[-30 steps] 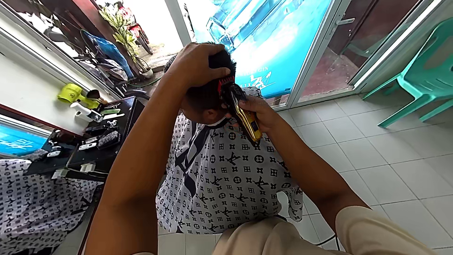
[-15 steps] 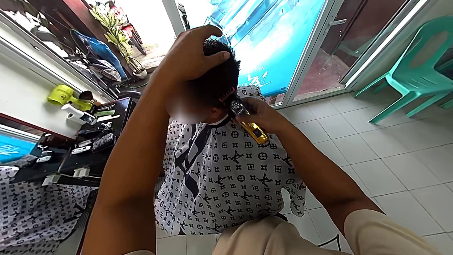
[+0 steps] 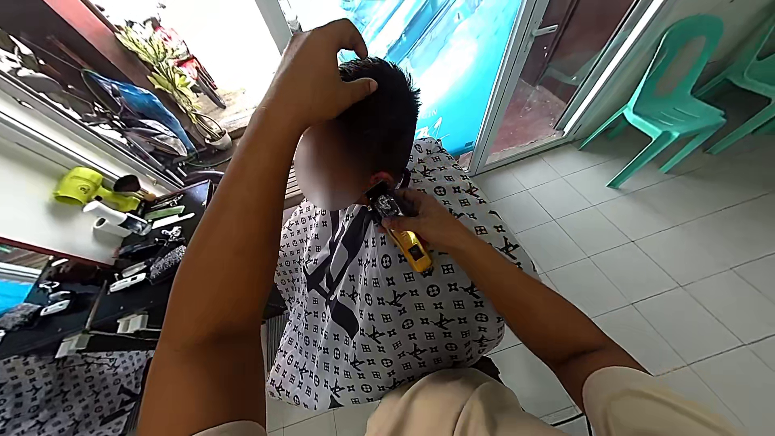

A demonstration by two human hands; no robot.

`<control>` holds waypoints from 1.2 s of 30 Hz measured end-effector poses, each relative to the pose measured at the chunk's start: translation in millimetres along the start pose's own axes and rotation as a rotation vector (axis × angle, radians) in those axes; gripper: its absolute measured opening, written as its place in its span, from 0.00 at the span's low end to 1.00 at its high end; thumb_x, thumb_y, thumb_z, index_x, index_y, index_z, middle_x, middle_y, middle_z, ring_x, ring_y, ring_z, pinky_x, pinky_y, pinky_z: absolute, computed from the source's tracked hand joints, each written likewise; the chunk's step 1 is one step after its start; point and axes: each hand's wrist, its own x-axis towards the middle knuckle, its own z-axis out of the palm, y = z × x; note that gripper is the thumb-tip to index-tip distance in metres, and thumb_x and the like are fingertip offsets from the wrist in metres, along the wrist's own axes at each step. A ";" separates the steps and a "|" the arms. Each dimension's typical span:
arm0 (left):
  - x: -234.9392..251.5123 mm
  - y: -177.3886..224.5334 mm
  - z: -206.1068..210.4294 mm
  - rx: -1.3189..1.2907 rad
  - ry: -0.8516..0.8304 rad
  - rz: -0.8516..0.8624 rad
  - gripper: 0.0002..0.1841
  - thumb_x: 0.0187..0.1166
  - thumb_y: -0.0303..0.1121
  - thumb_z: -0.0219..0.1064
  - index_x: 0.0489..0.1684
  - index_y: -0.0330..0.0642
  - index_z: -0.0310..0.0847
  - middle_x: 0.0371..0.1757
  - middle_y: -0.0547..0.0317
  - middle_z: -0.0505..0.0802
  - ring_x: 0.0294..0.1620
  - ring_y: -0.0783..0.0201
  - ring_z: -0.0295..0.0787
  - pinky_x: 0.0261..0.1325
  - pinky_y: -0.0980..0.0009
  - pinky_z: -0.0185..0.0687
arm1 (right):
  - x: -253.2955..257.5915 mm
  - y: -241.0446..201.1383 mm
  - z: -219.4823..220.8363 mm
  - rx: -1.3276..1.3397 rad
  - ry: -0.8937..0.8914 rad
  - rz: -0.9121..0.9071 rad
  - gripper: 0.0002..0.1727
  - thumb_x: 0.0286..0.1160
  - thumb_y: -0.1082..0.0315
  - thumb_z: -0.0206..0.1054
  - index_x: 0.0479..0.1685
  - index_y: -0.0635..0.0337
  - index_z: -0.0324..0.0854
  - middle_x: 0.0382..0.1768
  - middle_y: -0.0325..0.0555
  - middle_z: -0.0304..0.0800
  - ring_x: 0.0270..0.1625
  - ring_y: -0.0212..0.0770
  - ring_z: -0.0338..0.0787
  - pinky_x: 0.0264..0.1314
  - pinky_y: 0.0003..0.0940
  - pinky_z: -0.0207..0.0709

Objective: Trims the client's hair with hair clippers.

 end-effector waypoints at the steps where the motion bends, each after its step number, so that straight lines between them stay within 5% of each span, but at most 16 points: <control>1: 0.2 -0.8 -0.7 -0.026 -0.016 0.022 0.26 0.78 0.52 0.71 0.68 0.45 0.80 0.69 0.47 0.87 0.75 0.49 0.80 0.79 0.43 0.68 | 2.6 5.3 13.2 0.149 -0.002 0.019 0.27 0.75 0.74 0.72 0.73 0.62 0.70 0.53 0.55 0.90 0.46 0.49 0.95 0.46 0.45 0.93; 6: 8.0 -5.4 1.3 0.011 -0.159 0.063 0.28 0.74 0.56 0.74 0.63 0.44 0.82 0.61 0.44 0.89 0.68 0.45 0.84 0.72 0.39 0.72 | 18.4 15.6 63.5 0.602 0.046 -0.012 0.21 0.83 0.72 0.64 0.73 0.58 0.69 0.55 0.54 0.87 0.51 0.50 0.93 0.52 0.49 0.90; 13: 8.5 -7.1 2.7 0.049 -0.186 0.025 0.26 0.75 0.51 0.75 0.62 0.43 0.83 0.61 0.44 0.90 0.68 0.45 0.83 0.72 0.40 0.70 | 19.3 13.7 70.4 0.837 0.078 0.015 0.14 0.86 0.69 0.60 0.66 0.58 0.72 0.53 0.56 0.89 0.52 0.53 0.94 0.53 0.51 0.90; 18: 7.7 -10.3 5.4 0.050 -0.165 0.033 0.24 0.75 0.52 0.75 0.60 0.44 0.84 0.59 0.45 0.91 0.66 0.46 0.84 0.71 0.40 0.71 | 19.0 4.5 65.4 0.804 0.108 -0.121 0.15 0.86 0.69 0.59 0.68 0.56 0.71 0.56 0.54 0.89 0.53 0.50 0.95 0.51 0.47 0.92; 23: 6.1 -6.4 4.9 0.068 -0.173 0.025 0.24 0.76 0.51 0.75 0.60 0.43 0.84 0.58 0.43 0.90 0.65 0.44 0.85 0.70 0.40 0.72 | 18.7 12.6 69.2 0.811 0.095 0.023 0.13 0.86 0.69 0.60 0.64 0.59 0.73 0.51 0.57 0.90 0.51 0.52 0.94 0.51 0.49 0.91; 28: 5.1 -7.5 6.1 0.063 -0.167 0.026 0.25 0.76 0.51 0.75 0.61 0.43 0.84 0.59 0.43 0.91 0.66 0.44 0.85 0.70 0.39 0.72 | 16.5 -2.3 61.6 0.803 0.130 -0.108 0.16 0.86 0.67 0.59 0.69 0.56 0.73 0.60 0.55 0.89 0.57 0.51 0.94 0.53 0.47 0.91; 33: 6.1 -6.3 6.1 0.072 -0.172 0.011 0.25 0.76 0.51 0.75 0.62 0.43 0.83 0.60 0.42 0.90 0.67 0.43 0.84 0.71 0.39 0.72 | 18.4 10.1 65.4 0.831 0.100 -0.008 0.12 0.85 0.69 0.60 0.63 0.58 0.74 0.52 0.56 0.90 0.51 0.52 0.95 0.50 0.49 0.91; 36: 5.8 -6.9 6.0 0.078 -0.174 0.005 0.25 0.76 0.52 0.75 0.62 0.43 0.83 0.60 0.42 0.90 0.67 0.43 0.84 0.71 0.39 0.72 | 18.5 2.7 59.8 0.839 0.101 -0.054 0.13 0.86 0.69 0.59 0.64 0.60 0.74 0.55 0.57 0.89 0.53 0.52 0.94 0.51 0.49 0.91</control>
